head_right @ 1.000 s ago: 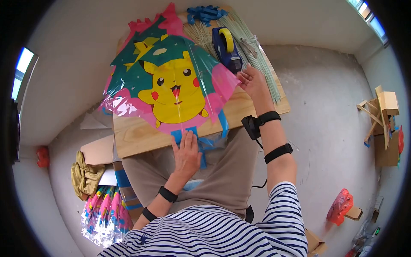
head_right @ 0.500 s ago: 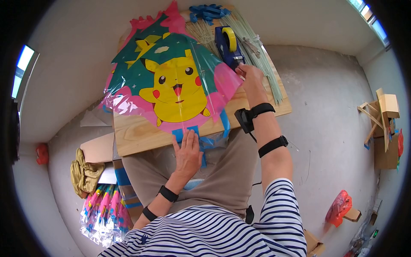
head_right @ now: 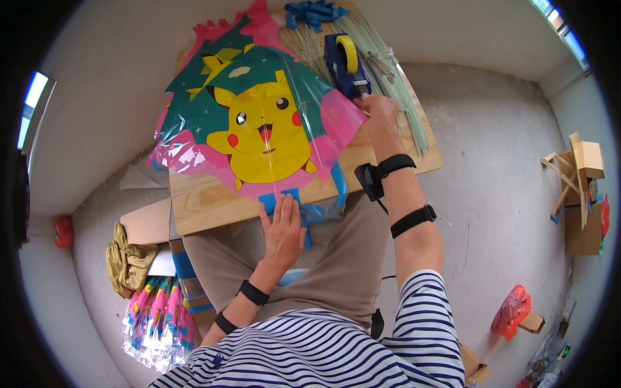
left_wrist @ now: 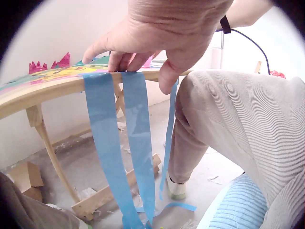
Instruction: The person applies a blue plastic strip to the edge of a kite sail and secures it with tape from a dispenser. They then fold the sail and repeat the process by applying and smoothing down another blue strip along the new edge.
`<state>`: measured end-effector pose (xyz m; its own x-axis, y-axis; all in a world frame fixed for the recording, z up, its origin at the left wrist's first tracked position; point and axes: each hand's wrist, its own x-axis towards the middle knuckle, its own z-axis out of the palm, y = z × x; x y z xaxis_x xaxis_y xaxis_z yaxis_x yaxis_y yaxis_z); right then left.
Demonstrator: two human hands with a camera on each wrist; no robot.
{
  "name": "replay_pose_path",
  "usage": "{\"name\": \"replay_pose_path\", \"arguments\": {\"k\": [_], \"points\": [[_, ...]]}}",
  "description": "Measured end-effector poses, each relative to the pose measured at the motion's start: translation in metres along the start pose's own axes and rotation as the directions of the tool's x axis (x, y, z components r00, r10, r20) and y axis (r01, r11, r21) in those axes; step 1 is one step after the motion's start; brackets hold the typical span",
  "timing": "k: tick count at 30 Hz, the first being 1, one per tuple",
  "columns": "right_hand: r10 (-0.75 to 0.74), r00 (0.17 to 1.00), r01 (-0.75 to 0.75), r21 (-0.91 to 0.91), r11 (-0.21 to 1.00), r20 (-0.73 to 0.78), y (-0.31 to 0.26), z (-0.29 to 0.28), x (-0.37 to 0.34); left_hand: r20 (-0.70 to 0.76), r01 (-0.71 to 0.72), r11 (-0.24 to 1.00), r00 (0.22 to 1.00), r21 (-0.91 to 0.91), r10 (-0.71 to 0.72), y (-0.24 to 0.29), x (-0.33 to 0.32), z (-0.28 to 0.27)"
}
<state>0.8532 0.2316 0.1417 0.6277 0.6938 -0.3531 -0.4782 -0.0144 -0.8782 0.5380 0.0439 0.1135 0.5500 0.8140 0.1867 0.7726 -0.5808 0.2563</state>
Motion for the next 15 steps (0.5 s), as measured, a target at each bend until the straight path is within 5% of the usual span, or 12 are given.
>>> {"name": "replay_pose_path", "arguments": {"k": [2, 5, 8, 11, 13, 15], "points": [[-0.093, 0.996, 0.093, -0.274, 0.957, 0.012, 0.01, -0.004, 0.015, 0.011, -0.002, 1.0, 1.0, 0.017, 0.002, -0.001, 0.001, 0.0], [-0.295, 0.955, 0.187, -0.75, 0.634, -0.011, -0.004, 0.009, 0.003, 0.034, 0.0, 0.998, 0.999, 0.06, -0.002, -0.003, -0.002, 0.002], [-0.453, 0.867, 0.014, -0.9, 0.436, -0.206, 0.013, 0.003, 0.029, -0.005, -0.001, 1.0, 1.0, 0.025, 0.001, -0.001, -0.001, 0.003], [-0.512, 0.858, 0.011, -0.996, 0.086, -0.035, 0.031, -0.032, 0.051, -0.043, -0.002, 1.0, 0.999, -0.002, 0.002, -0.002, 0.0, 0.0], [-0.476, 0.863, 0.25, -0.962, 0.109, 0.17, 0.005, -0.035, 0.022, -0.017, -0.008, 0.999, 1.0, 0.042, 0.009, -0.005, -0.002, 0.002], [-0.57, 0.752, 0.461, -0.882, 0.095, 0.331, -0.019, -0.015, -0.018, -0.017, 0.011, 0.999, 1.0, 0.032, -0.01, -0.004, -0.004, 0.002]]}}
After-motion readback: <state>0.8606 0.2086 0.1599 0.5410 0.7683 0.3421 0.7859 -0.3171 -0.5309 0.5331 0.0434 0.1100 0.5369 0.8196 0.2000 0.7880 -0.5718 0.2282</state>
